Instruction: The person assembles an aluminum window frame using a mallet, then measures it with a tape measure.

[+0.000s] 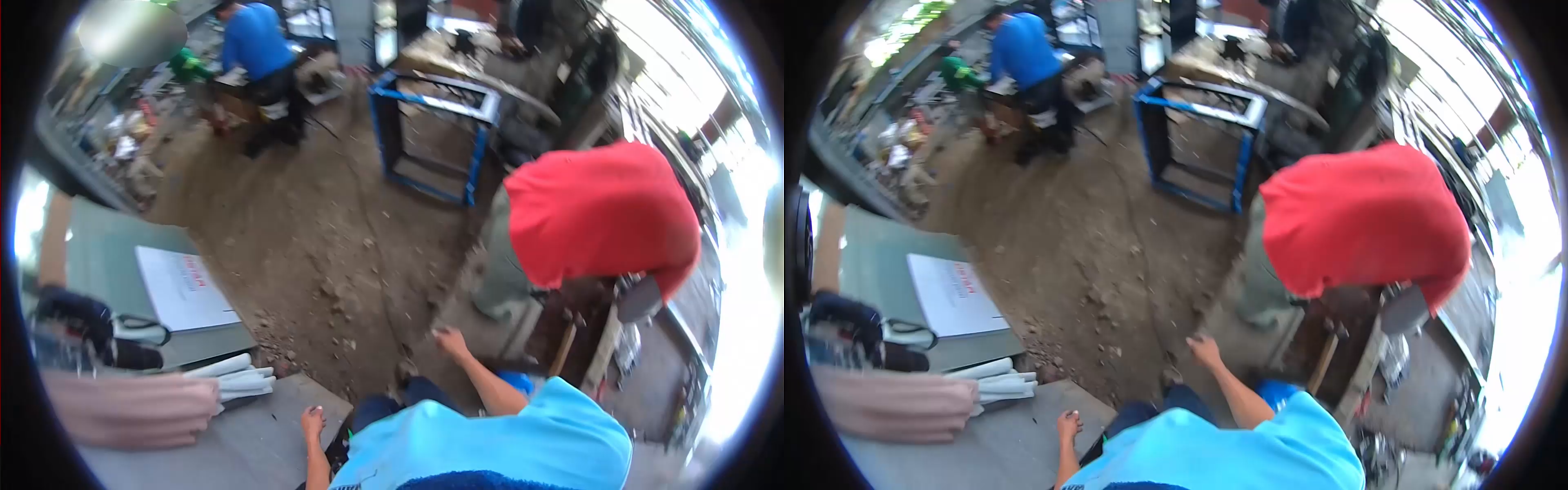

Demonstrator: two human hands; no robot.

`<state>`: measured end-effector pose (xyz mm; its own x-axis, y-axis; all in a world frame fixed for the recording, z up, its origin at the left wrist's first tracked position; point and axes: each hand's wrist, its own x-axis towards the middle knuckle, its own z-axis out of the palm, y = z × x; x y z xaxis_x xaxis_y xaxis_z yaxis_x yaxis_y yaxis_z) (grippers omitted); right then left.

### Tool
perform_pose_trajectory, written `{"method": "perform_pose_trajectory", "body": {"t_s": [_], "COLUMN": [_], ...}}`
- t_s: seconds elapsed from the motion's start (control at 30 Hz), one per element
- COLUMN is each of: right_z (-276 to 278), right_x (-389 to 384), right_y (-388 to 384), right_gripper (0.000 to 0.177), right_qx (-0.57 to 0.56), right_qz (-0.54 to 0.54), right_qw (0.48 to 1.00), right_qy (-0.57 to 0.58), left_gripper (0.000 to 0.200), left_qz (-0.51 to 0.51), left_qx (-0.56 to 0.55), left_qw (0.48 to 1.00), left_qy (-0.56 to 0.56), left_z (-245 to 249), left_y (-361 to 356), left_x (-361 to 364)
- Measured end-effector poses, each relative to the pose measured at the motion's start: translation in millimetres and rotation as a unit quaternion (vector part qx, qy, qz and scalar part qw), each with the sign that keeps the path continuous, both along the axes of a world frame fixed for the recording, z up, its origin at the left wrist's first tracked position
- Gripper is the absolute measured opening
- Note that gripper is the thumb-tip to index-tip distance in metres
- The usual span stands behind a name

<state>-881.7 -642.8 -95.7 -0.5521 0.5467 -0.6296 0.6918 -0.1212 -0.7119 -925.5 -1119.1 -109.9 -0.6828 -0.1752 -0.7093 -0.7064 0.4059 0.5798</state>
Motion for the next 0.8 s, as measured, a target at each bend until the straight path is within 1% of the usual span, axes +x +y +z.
{"method": "perform_pose_trajectory", "body": {"t_s": [0.03,0.1,0.13,0.17,0.2,0.23,0.27,0.3,0.33,0.37,0.4,0.43,0.47,0.5,0.53,0.57,0.6,0.67,0.7,0.77,0.8], "right_z": [42,41,31,18,1,-17,-65,-100,-31,-13,-7,7,5,-3,-14,-18,-21,-29,-28,-34,-49], "right_x": [-5,8,28,48,66,96,165,207,200,230,253,248,238,217,180,149,122,66,45,-8,-36], "right_y": [0,1,-8,-16,-20,-37,-65,-100,-124,-162,-209,-256,-300,-342,-389,-418,-439,-463,-458,-437,-406], "right_gripper": [0.032,0.034,0.034,0.037,0.041,0.043,0.041,0.041,0.039,0.04,0.039,0.039,0.039,0.039,0.039,0.039,0.039,0.039,0.039,0.039,0.038], "right_qx": [-0.026,-0.01,-0.014,0.008,0.029,0.114,0.165,0.214,0.059,0.034,0.0,-0.053,-0.085,-0.114,-0.136,-0.148,-0.161,-0.173,-0.171,-0.151,-0.129], "right_qz": [0.002,-0.026,-0.075,-0.062,-0.058,-0.013,0.007,0.068,0.089,0.161,0.127,0.11,0.089,0.058,0.022,0.004,0.005,-0.002,0.001,0.003,0.011], "right_qw": [1.0,0.999,0.996,0.994,0.987,0.973,0.959,0.942,0.927,0.908,0.927,0.929,0.929,0.931,0.935,0.936,0.935,0.941,0.944,0.955,0.964], "right_qy": [0.013,-0.025,-0.036,-0.094,-0.15,-0.201,-0.229,-0.251,-0.36,-0.385,-0.352,-0.35,-0.348,-0.342,-0.328,-0.32,-0.317,-0.292,-0.282,-0.255,-0.235], "left_gripper": [0.04,0.04,0.041,0.043,0.043,0.043,0.042,0.042,0.041,0.041,0.041,0.04,0.04,0.04,0.039,0.039,0.039,0.038,0.037,0.037,0.036], "left_qz": [-0.033,-0.079,-0.233,-0.387,-0.478,-0.48,-0.477,-0.467,-0.453,-0.442,-0.434,-0.436,-0.441,-0.454,-0.468,-0.487,-0.456,-0.463,-0.468,-0.474,-0.472], "left_qx": [-0.002,-0.006,-0.083,-0.155,-0.201,-0.196,-0.18,-0.164,-0.142,-0.128,-0.12,-0.116,-0.114,-0.109,-0.101,-0.096,-0.083,-0.081,-0.079,-0.072,-0.067], "left_qw": [0.999,0.993,0.964,0.905,0.854,0.854,0.859,0.868,0.878,0.885,0.889,0.887,0.885,0.879,0.875,0.864,0.88,0.877,0.874,0.871,0.873], "left_qy": [-0.032,-0.092,-0.095,-0.08,-0.047,-0.033,-0.031,-0.04,-0.052,-0.07,-0.082,-0.096,-0.097,-0.093,-0.075,-0.089,-0.103,-0.099,-0.101,-0.105,-0.103], "left_z": [-3,-8,-10,-16,-28,-40,-44,-45,-53,-57,-61,-67,-81,-96,-105,-114,-127,-127,-124,-118,-116], "left_y": [-2,-7,-10,-20,-28,-37,-50,-64,-69,-76,-86,-95,-105,-113,-114,-115,-104,-97,-90,-74,-64], "left_x": [4,-16,-29,-51,-73,-96,-121,-142,-156,-173,-196,-225,-258,-298,-347,-369,-369,-421,-438,-468,-478]}}
